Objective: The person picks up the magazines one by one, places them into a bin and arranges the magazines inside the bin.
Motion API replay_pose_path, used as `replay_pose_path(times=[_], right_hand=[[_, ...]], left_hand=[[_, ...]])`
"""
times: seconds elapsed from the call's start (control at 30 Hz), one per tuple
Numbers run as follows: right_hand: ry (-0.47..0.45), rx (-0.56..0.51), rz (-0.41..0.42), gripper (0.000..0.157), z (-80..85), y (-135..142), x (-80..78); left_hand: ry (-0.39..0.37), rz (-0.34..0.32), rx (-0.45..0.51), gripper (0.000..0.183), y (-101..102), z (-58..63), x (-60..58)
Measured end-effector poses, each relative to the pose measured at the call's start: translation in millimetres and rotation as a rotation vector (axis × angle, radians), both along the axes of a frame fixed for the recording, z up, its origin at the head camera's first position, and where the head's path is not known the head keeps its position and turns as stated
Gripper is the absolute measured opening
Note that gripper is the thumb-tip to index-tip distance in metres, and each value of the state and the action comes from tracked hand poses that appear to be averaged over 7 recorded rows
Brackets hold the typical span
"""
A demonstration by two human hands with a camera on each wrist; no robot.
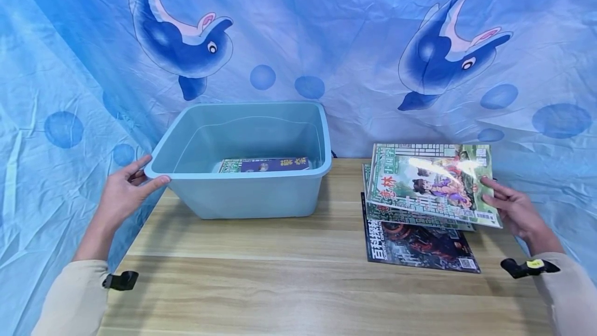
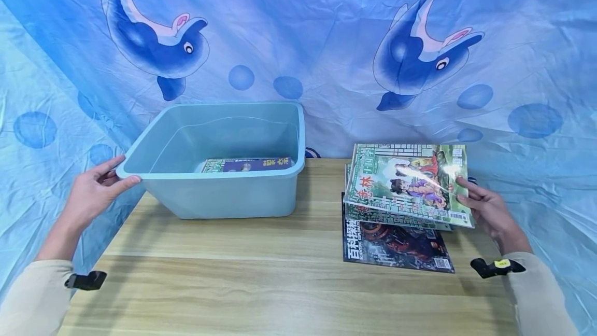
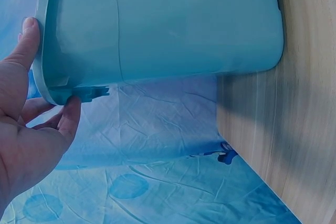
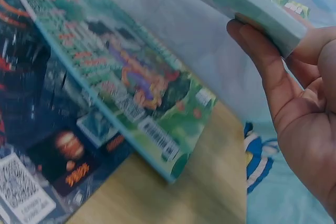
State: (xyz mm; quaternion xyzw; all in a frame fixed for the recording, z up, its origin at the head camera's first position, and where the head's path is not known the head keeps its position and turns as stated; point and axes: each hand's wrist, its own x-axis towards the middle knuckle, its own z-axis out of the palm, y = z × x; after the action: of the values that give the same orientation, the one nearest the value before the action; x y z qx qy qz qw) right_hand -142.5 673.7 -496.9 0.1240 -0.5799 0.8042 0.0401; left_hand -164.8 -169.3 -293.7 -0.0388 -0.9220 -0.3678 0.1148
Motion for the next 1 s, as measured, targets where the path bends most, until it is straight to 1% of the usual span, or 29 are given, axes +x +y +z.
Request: replay_pose_path(times=[0.17,0.4,0.63,0.83,1.0], right_hand=[[0.063,-0.022,0.018,0.057,17.9,-5,0.7],[0.093,-0.037,0.005,0.057,48.4,-17,0.2],[0.147,-0.109,-0.002,0.053,76.5,-28,-0.9],[0.144,-0.157,0.028,0.052,99.0,-33,-2.6],[0.131,-0.141,0.007,0.051,114.6,-39,-3.4]], left_hand=[[0.001,0.004,-0.007,0.087,0,0.6,0.2],[-0.002,0.007,-0.009,0.088,2,1.8,0.2],[-0.007,0.006,-0.004,0.088,1,1.8,-0.3],[-0.006,0.011,-0.013,0.088,1,1.1,0.1],[-0.003,0.005,-0.012,0.088,0,0.7,-0.4]])
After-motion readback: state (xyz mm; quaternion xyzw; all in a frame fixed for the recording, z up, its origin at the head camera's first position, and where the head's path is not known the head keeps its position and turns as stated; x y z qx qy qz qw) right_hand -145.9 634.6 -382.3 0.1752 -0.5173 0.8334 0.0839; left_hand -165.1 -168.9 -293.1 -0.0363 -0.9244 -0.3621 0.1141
